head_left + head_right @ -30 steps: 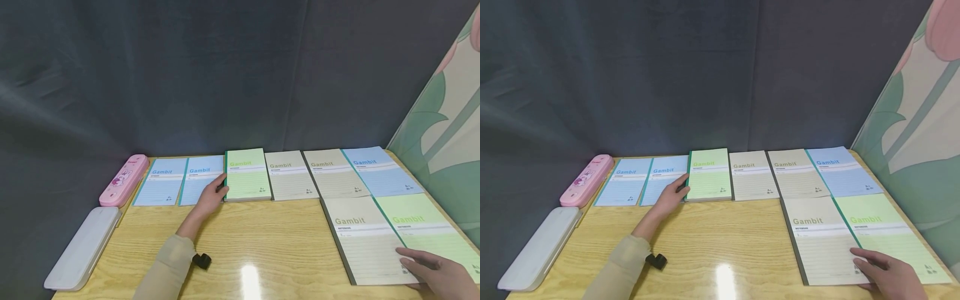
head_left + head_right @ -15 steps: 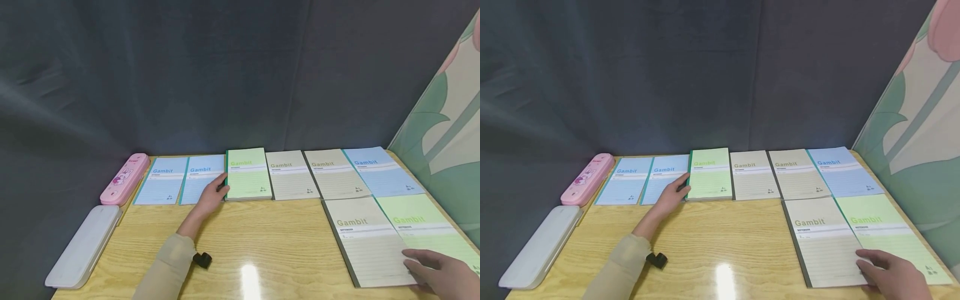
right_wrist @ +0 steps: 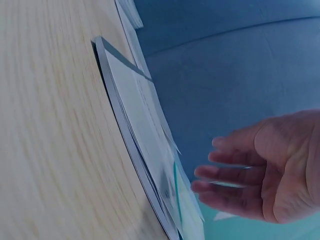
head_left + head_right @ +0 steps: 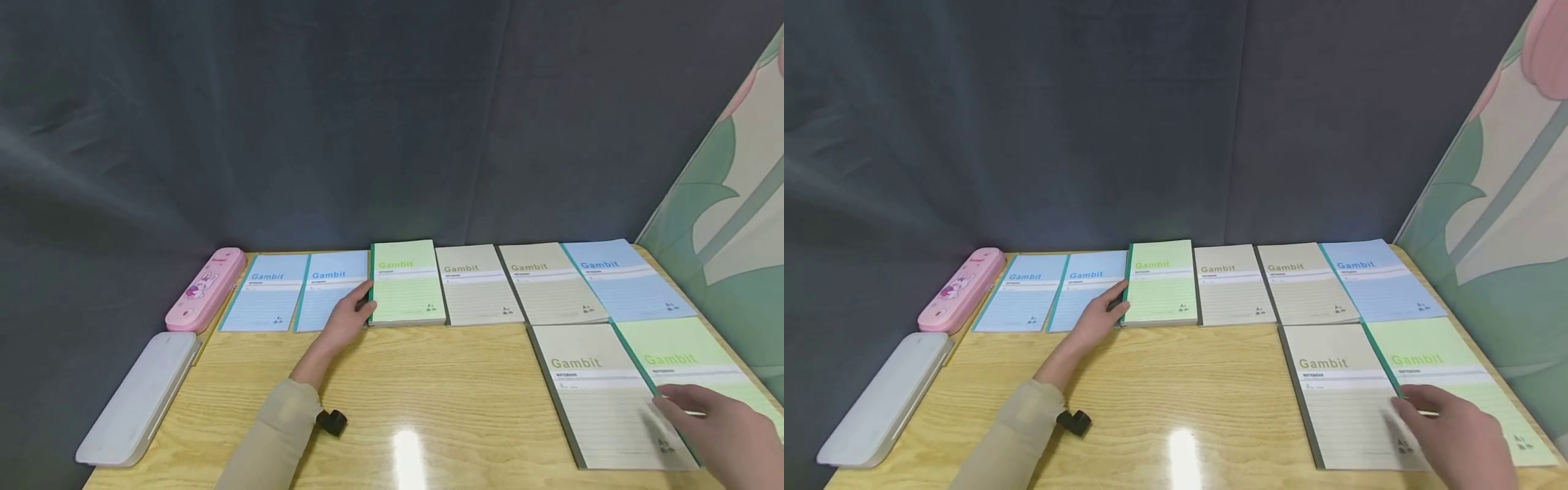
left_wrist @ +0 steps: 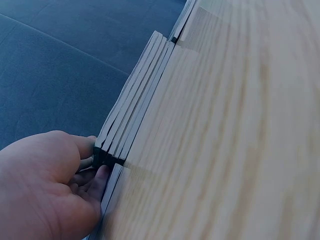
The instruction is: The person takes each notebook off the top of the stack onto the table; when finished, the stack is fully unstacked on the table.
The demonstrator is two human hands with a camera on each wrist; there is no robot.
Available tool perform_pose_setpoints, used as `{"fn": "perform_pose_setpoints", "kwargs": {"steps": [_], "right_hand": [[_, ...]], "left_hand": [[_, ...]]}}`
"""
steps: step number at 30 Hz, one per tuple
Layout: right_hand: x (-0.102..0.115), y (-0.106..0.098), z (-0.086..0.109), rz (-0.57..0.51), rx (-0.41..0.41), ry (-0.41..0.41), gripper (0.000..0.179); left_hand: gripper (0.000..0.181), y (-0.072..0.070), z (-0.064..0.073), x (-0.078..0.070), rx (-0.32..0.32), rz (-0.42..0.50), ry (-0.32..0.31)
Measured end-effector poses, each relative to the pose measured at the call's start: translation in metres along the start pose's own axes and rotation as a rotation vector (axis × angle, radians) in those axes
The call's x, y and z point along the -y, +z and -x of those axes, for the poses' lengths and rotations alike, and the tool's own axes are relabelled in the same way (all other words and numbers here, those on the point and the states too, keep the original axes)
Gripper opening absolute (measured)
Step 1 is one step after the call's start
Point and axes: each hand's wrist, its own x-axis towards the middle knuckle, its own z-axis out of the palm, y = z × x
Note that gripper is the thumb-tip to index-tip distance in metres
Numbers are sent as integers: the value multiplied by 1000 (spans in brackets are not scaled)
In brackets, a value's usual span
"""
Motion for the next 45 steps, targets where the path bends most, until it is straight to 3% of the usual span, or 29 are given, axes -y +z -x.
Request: {"fn": "perform_pose_setpoints", "kwargs": {"steps": [3,7,13,28,32,38,45], "right_hand": [[12,0,-7,-33,5,-119,51],[31,9,-16,-161,53,-181,56],[58,29,-26,-350,109,-276,48],[125,63,-45,-482,163,-365,36],[144,77,-50,-494,147,-378,29],[174,100,-55,-510,56,-418,18],[201,123,-62,-600,-25,-415,16]], "left_hand": [[56,-1,0,1,2,2,-7],[56,-1,0,0,-5,2,-4],[56,0,-1,0,-4,4,-1],[56,0,-4,2,-4,3,7],[56,0,-3,3,6,1,4],[56,0,-2,0,14,4,4],[56,0,-2,-1,3,3,-2]]}}
